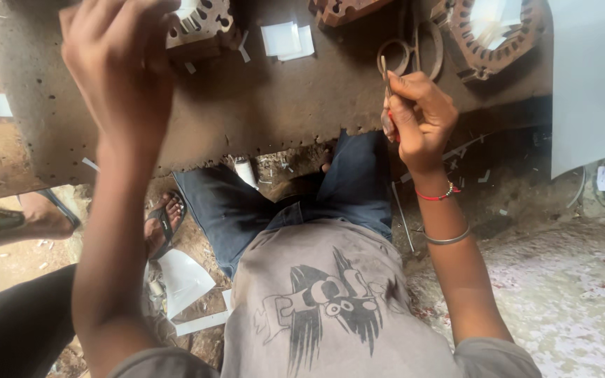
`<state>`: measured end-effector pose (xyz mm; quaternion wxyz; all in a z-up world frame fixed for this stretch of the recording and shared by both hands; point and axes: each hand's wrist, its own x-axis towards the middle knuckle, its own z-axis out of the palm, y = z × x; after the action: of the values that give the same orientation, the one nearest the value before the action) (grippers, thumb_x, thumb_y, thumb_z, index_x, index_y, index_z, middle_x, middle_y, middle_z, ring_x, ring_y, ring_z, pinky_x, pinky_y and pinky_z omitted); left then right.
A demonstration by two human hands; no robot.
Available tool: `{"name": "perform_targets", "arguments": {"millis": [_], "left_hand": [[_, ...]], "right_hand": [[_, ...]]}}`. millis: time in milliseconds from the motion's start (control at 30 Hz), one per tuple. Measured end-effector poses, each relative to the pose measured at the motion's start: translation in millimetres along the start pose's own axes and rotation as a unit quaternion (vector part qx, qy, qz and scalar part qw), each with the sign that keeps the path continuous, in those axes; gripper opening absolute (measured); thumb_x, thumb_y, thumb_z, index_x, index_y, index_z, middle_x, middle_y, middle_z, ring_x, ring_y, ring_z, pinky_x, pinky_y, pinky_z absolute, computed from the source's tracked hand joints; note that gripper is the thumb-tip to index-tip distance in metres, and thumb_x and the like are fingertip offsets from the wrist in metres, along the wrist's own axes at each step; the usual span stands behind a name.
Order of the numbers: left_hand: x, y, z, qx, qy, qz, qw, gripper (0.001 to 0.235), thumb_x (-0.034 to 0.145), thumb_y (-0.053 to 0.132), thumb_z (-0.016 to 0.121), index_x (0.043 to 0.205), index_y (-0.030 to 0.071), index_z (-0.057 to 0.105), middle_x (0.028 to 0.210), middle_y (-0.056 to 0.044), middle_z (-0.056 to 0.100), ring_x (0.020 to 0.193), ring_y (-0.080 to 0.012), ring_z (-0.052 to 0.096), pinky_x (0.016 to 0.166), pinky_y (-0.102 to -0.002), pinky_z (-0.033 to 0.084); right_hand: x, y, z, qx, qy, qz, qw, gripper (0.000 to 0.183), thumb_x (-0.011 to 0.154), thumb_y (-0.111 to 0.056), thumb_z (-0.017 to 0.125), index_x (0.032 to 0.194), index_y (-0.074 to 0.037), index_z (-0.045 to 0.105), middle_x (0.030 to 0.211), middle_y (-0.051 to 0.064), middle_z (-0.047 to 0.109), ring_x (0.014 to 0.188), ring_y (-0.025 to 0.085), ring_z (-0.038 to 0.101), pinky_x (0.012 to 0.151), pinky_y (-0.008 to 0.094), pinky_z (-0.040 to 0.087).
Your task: The person places small rectangular insulation sheets into the slots of motor stators using a thin metal tool to seat them firmly.
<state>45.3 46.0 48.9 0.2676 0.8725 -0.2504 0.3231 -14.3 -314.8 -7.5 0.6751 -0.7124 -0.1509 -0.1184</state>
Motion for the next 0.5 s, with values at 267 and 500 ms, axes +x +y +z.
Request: {"name": "perform_targets", "arguments": {"millis": [267, 500], "left_hand": [[9.0, -5.4, -0.7, 0.063, -0.051, 0.004, 0.997, 0.031, 0.087, -0.014, 0.060, 0.110, 0.002, 0.071, 0.112, -0.014, 0.064, 0.111, -0.0335, 0.059, 0.097, -0.040, 0.043], [-6.8, 4.0, 8.9, 0.234, -0.075, 0.034, 0.969, 0.054, 0.083, -0.015, 0.060, 0.130, 0.009, 0.068, 0.132, -0.007, 0.063, 0.128, -0.0247, 0.055, 0.106, -0.042, 0.038]], "right_hand": [[-1.0, 1.6, 1.2, -0.001, 0.005, -0.012, 1.000, 0.018, 0.111, 0.006, 0.057, 0.126, 0.003, 0.066, 0.100, 0.008, 0.062, 0.060, 0.008, 0.055, 0.048, 0.019, 0.041], [-1.9, 4.5, -0.5, -0.007, 0.005, -0.021, 1.000, 0.018, 0.111, 0.006, 0.057, 0.127, 0.002, 0.066, 0.101, 0.008, 0.061, 0.062, 0.008, 0.056, 0.049, 0.020, 0.042]]}}
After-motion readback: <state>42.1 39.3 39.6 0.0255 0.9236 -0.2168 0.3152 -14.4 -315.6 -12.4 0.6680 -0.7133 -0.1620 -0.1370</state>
